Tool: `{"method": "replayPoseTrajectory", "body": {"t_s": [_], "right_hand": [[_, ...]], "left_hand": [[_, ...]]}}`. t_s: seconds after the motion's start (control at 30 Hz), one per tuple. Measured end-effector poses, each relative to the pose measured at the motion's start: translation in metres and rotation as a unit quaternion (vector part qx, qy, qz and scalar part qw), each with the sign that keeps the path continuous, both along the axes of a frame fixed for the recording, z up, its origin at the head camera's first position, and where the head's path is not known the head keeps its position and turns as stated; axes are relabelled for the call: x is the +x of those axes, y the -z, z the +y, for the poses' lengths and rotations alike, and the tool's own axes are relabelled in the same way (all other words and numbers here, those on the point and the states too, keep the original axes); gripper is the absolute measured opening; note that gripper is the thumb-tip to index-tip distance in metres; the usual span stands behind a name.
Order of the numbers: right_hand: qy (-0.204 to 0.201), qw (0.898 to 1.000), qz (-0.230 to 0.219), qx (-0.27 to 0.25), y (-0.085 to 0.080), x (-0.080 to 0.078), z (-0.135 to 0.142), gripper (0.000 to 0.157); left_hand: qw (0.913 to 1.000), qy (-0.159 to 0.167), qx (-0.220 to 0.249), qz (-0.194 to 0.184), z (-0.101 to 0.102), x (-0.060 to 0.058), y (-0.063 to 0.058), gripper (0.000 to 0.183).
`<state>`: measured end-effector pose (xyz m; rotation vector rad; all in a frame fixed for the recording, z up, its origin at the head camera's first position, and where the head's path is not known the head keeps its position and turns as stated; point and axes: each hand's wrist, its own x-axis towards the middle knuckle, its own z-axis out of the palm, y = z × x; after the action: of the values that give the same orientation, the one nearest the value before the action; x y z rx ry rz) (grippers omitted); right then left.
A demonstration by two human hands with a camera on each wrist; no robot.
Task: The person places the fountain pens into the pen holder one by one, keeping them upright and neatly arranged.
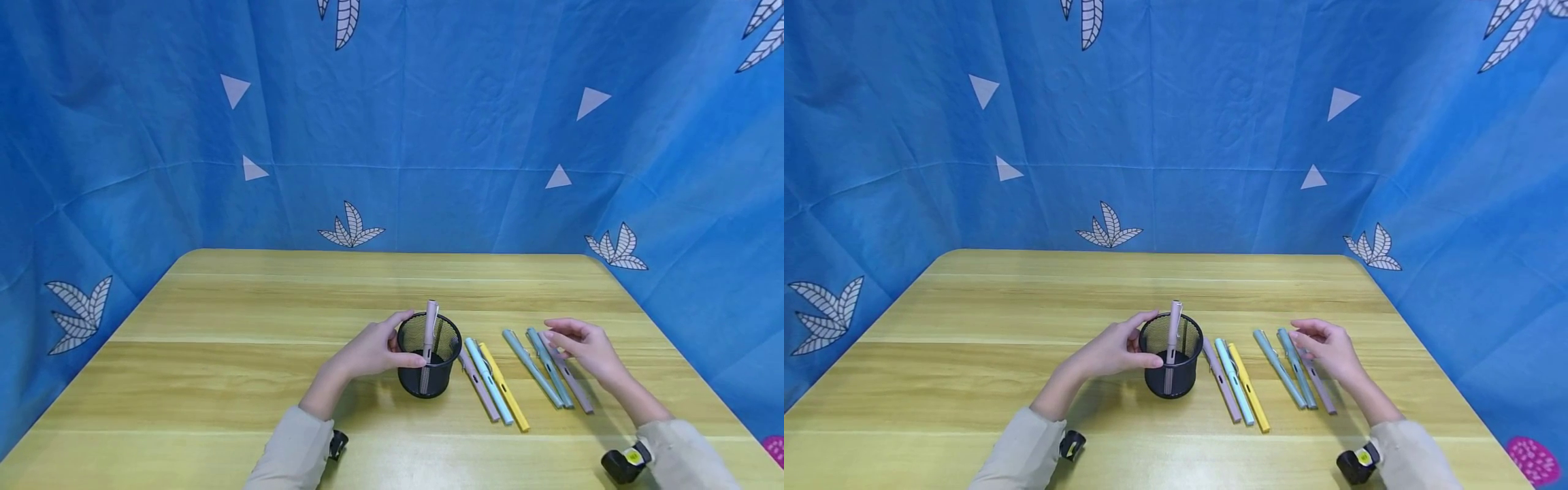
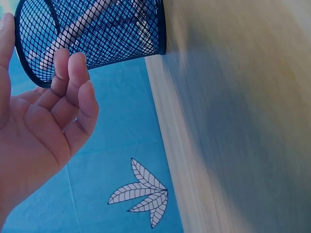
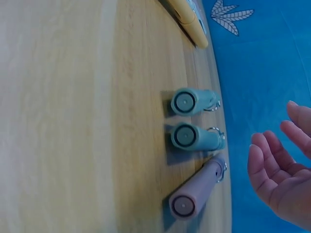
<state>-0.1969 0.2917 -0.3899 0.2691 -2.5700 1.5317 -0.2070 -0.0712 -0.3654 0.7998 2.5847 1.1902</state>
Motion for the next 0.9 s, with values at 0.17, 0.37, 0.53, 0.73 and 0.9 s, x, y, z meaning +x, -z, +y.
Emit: {"method": "replayPoseTrajectory", "body": {"t_s": [0.17,0.37,0.53,0.73,0.9], "right_hand": [[-0.020,1.000,-0.002,0.017,0.001,-0.003,0.006,0.037],[-0.052,0.998,-0.009,0.037,0.003,-0.005,0.012,0.035],[-0.071,0.996,-0.023,0.053,0.003,-0.006,0.017,0.035],[-0.074,0.994,-0.059,0.060,-0.001,-0.008,0.021,0.041],[-0.082,0.991,-0.070,0.084,-0.001,-0.011,0.026,0.043]], "left_hand": [[1.0000,-0.002,-0.001,-0.001,0.000,0.000,0.000,0.083],[1.0000,0.000,0.002,-0.006,0.000,0.002,-0.001,0.083],[1.0000,0.000,0.000,-0.004,-0.001,0.002,0.000,0.083],[1.0000,-0.003,-0.005,-0.002,-0.001,0.002,-0.001,0.082],[1.0000,-0.001,-0.002,-0.003,-0.001,0.002,-0.001,0.083]]}}
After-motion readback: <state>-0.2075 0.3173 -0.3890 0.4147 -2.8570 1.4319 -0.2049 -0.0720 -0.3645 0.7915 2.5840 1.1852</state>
